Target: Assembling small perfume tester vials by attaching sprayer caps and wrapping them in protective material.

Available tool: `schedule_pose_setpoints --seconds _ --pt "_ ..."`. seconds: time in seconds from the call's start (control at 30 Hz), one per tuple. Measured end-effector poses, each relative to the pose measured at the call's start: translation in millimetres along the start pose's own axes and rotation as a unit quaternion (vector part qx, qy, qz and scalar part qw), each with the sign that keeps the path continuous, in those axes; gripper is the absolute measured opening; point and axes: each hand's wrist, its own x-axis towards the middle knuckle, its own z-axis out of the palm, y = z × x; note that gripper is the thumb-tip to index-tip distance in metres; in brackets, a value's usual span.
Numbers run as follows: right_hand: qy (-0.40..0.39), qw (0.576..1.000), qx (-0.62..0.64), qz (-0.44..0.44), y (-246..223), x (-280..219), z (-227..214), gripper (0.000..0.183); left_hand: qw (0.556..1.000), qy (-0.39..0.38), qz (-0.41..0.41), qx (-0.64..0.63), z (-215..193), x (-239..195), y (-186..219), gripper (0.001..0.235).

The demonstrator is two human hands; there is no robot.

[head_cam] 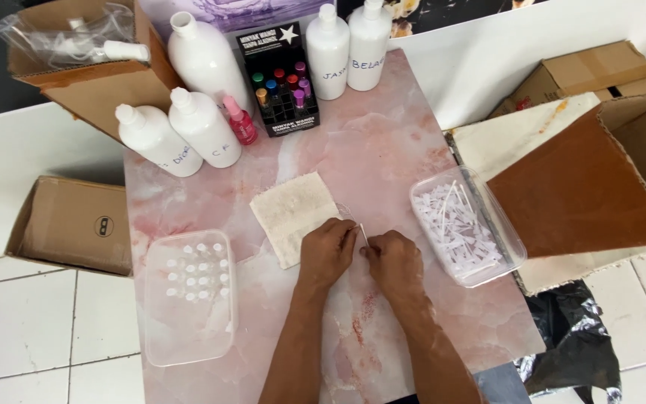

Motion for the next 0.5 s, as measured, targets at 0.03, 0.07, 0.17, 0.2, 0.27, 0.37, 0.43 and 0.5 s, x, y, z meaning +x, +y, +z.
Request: schedule_pose_setpoints --seconds 0.03,0.07,0.17,0.2,0.27,0.37,0.43,0.5 --pt "-0.002 1.0 0.002 -0.005 -2 -2 -1 0.017 1.0 0.003 -0.002 0.005 0 1 1 0.008" --pt "0.023 1.0 0.016 -0.01 -4 -3 -2 0.014 1.0 0.004 0.003 0.008 -1 1 1 0.009" --pt "0.049 0.998 0.023 -0.014 -19 -8 -12 0.012 1.0 0.021 0.004 -0.008 -7 0 4 0.014" --pt "0.052 0.998 0.016 -0.007 -24 -9 -17 0.013 0.999 0.031 0.004 -0.033 -8 1 7 0.018" --pt "0.072 0.993 0.054 -0.071 -25 -7 -17 0.01 0.996 0.057 0.0 -0.072 -15 4 13 0.022" --pt "0.105 0.974 0.105 -0.172 -34 -4 -18 0.007 0.982 0.092 -0.018 -0.163 -15 7 5 0.02" --pt "0.119 0.963 0.118 -0.211 -45 -1 -20 0.008 0.971 0.102 -0.03 -0.215 -16 6 -3 0.017" --pt "0.054 0.946 0.255 -0.19 -59 1 -25 0.006 0.934 0.137 -0.093 -0.317 -22 6 -6 0.015"
